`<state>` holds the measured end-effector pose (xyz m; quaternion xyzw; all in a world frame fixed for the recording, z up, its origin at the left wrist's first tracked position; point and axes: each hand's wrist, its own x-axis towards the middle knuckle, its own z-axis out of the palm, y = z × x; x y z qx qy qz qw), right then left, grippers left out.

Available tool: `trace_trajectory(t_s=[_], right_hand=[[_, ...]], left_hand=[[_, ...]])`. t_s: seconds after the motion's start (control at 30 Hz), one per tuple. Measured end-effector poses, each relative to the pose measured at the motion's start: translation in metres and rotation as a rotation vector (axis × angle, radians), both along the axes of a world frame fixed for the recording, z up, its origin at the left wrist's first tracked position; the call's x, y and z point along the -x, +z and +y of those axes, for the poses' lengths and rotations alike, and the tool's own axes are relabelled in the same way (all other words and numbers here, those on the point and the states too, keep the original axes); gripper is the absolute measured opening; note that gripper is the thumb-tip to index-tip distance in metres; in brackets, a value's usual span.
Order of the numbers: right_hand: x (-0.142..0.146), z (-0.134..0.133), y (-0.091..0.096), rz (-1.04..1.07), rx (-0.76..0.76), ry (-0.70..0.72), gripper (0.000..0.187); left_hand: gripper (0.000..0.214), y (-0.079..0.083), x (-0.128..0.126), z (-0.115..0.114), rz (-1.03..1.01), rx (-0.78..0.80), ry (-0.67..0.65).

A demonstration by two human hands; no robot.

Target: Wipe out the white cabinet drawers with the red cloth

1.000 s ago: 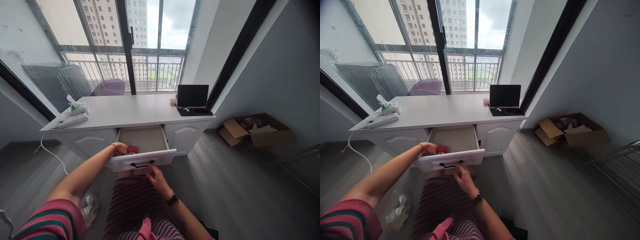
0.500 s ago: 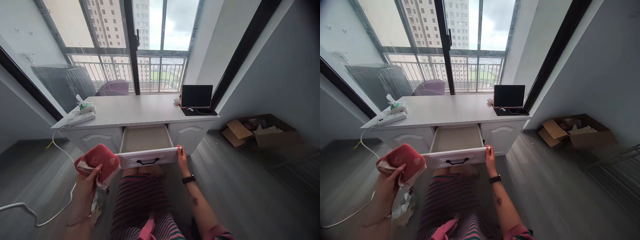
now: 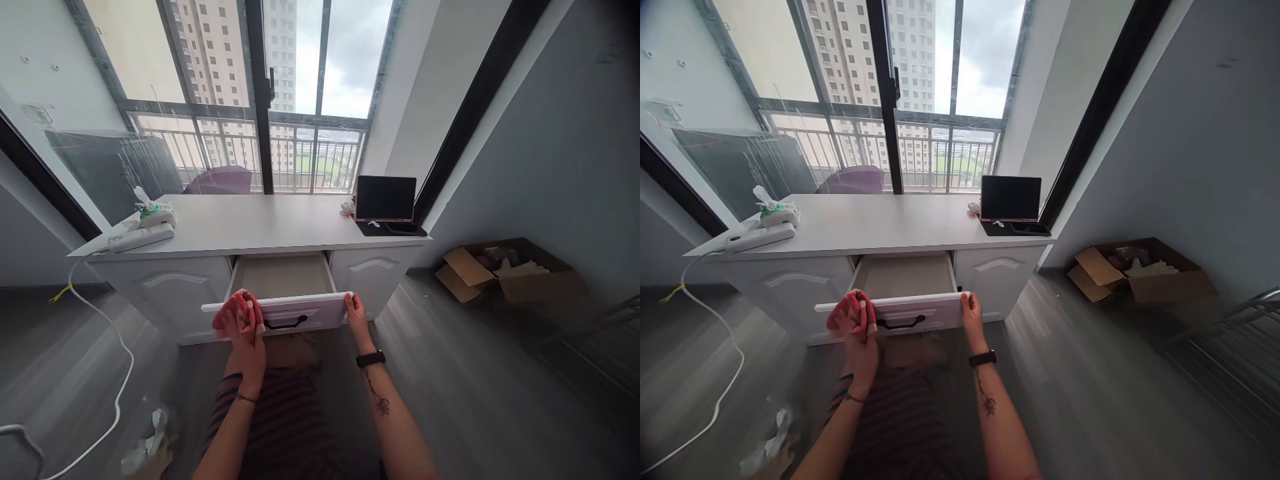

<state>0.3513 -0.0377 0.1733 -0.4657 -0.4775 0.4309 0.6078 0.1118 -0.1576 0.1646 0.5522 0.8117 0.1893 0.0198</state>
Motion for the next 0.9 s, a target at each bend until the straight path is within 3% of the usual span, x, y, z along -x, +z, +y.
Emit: trace_trajectory(t_s=[0.07, 0.17, 0.3, 0.4, 0.5, 0.6, 0.73, 0.9], right_hand=[[0.000, 0.001, -0.002, -0.024, -0.016, 0.015, 0.059], [-0.003, 0.000, -0.003, -0.169, -0.055, 0.021, 0.058], [-0.012, -0.007, 0.011, -0.720, -0.173, -0.141, 0.060], [-0.018, -0.013, 0.030, -1.139, -0.396, -0.248, 0.050], [-0.021, -0.014, 0.045, -1.401, -0.608, -0.096, 0.047], [-0.022, -0.009, 0.052, -1.561, -0.702, 0.081, 0.052], [-0.024, -0.004, 0.057, -1.675, -0.708, 0.166, 0.062], [-0.028, -0.005, 0.062, -1.699, -0.618, 0.152, 0.056]], left_hand=[[0.069, -0.008, -0.020, 0.011, -0.056, -0.136, 0.061], [0.067, -0.018, -0.039, 0.018, -0.102, -0.291, -0.023], [0.061, -0.020, -0.043, 0.017, -0.090, -0.525, -0.063], [0.060, -0.016, -0.037, 0.015, -0.009, -0.579, -0.097], [0.062, -0.015, -0.036, 0.017, 0.014, -0.625, -0.155], [0.059, -0.019, -0.042, 0.023, -0.016, -0.626, -0.233], [0.053, -0.026, -0.057, 0.032, -0.058, -0.605, -0.248], [0.053, -0.029, -0.072, 0.039, -0.044, -0.605, -0.229]])
